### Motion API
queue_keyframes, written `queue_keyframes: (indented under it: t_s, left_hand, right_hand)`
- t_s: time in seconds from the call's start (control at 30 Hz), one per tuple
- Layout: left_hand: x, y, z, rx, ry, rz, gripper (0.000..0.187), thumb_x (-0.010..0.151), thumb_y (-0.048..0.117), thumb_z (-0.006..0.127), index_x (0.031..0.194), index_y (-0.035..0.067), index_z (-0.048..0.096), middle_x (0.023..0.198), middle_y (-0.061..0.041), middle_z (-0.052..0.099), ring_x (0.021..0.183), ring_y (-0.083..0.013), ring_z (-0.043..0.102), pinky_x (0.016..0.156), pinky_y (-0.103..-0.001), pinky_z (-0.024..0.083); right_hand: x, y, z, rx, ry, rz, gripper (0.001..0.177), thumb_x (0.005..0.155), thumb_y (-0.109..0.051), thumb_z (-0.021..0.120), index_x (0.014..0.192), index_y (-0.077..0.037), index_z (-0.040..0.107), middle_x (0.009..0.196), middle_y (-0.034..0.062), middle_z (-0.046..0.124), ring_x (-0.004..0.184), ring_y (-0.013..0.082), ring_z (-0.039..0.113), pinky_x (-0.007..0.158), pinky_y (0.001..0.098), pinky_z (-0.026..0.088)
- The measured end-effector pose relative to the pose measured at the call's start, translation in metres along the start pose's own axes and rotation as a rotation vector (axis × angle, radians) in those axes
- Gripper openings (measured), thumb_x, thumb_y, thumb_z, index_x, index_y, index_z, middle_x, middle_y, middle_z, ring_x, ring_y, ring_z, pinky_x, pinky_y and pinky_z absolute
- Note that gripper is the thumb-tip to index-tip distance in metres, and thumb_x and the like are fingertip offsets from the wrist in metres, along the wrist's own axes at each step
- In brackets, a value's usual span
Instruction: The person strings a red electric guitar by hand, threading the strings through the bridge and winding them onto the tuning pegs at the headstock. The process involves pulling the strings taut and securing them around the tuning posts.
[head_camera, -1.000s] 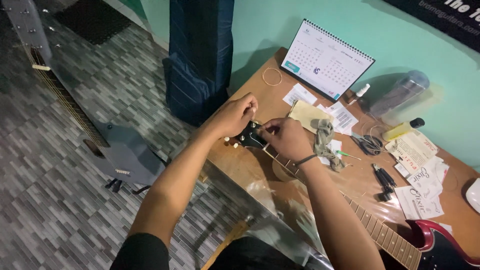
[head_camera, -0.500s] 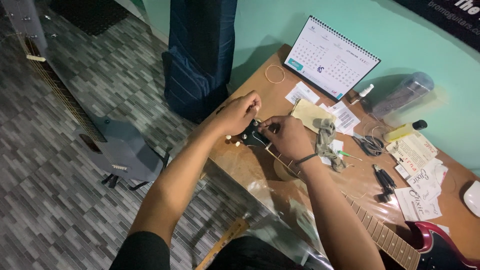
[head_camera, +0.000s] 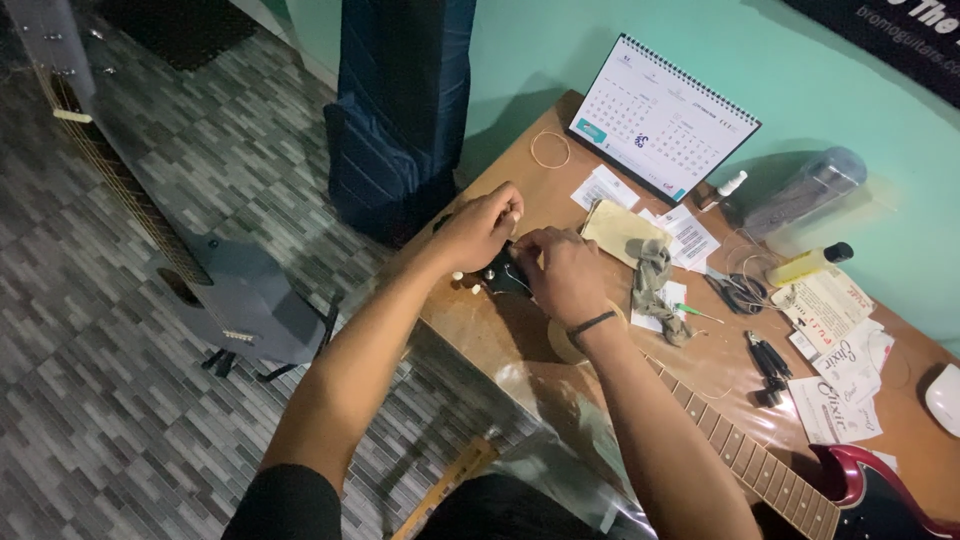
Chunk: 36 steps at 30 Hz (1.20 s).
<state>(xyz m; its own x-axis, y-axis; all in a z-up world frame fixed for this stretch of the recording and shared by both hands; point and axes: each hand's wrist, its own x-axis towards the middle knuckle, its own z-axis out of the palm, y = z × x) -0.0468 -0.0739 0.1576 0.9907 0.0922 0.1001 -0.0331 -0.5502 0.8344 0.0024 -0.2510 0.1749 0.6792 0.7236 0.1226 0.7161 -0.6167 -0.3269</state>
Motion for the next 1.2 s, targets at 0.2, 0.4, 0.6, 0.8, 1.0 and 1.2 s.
queue_keyframes:
  t_s: [0.2, 0.4, 0.6, 0.8, 1.0, 1.2]
  left_hand:
    - [-0.006, 0.017, -0.009, 0.091, -0.003, -0.076, 0.009, 0.105, 0.023, 0.043, 0.109, 0.020, 0.051, 0.100, -0.014, 0.073, 0.102, -0.0371, 0.069, 0.078, -0.049, 0.055]
    - [-0.019, 0.030, -0.021, -0.007, 0.048, 0.055, 0.014, 0.107, 0.019, 0.043, 0.111, 0.010, 0.053, 0.103, -0.027, 0.066, 0.107, -0.0523, 0.062, 0.078, -0.055, 0.055]
    - [-0.017, 0.021, -0.013, 0.057, 0.104, 0.108, 0.008, 0.106, 0.017, 0.047, 0.106, 0.011, 0.053, 0.102, -0.024, 0.065, 0.106, -0.0489, 0.063, 0.079, -0.054, 0.056]
    - [-0.018, 0.040, -0.018, 0.066, 0.093, 0.011, 0.009, 0.107, 0.020, 0.047, 0.108, 0.013, 0.053, 0.105, -0.020, 0.067, 0.108, -0.0449, 0.066, 0.083, -0.053, 0.058]
    - [-0.024, 0.038, -0.021, 0.085, 0.093, -0.032, 0.010, 0.107, 0.024, 0.048, 0.110, 0.017, 0.054, 0.106, -0.021, 0.067, 0.110, -0.0463, 0.065, 0.084, -0.056, 0.058]
    - [-0.037, 0.047, -0.023, 0.055, 0.201, 0.071, 0.011, 0.104, 0.015, 0.051, 0.107, 0.007, 0.058, 0.095, -0.025, 0.067, 0.101, -0.0511, 0.065, 0.076, -0.052, 0.059]
  right_hand:
    - [0.001, 0.006, 0.013, 0.042, 0.076, 0.059, 0.004, 0.090, -0.023, 0.074, 0.093, -0.025, 0.077, 0.085, -0.0041, 0.075, 0.096, 0.0235, 0.068, 0.086, 0.0408, 0.046]
    - [0.009, 0.007, 0.016, 0.181, 0.035, 0.200, 0.006, 0.088, -0.024, 0.077, 0.090, -0.026, 0.081, 0.088, 0.0031, 0.075, 0.090, 0.0306, 0.072, 0.080, 0.0434, 0.056]
    - [0.008, 0.004, 0.003, 0.339, -0.061, 0.300, 0.016, 0.087, -0.031, 0.074, 0.099, -0.024, 0.082, 0.095, 0.0043, 0.077, 0.096, 0.0329, 0.073, 0.084, 0.0448, 0.055]
    - [0.018, 0.011, -0.010, 0.525, -0.146, 0.171, 0.018, 0.089, -0.028, 0.071, 0.097, -0.015, 0.081, 0.086, 0.0116, 0.077, 0.084, 0.0293, 0.072, 0.078, 0.0406, 0.054]
    - [0.035, 0.019, -0.009, 0.492, -0.135, -0.157, 0.011, 0.093, -0.019, 0.071, 0.098, -0.012, 0.077, 0.087, 0.0151, 0.076, 0.075, 0.0311, 0.071, 0.070, 0.0417, 0.056]
    - [0.041, 0.037, 0.008, 0.374, -0.160, -0.266, 0.010, 0.102, -0.018, 0.063, 0.102, -0.009, 0.067, 0.085, 0.0157, 0.073, 0.084, 0.0385, 0.073, 0.073, 0.0456, 0.056]
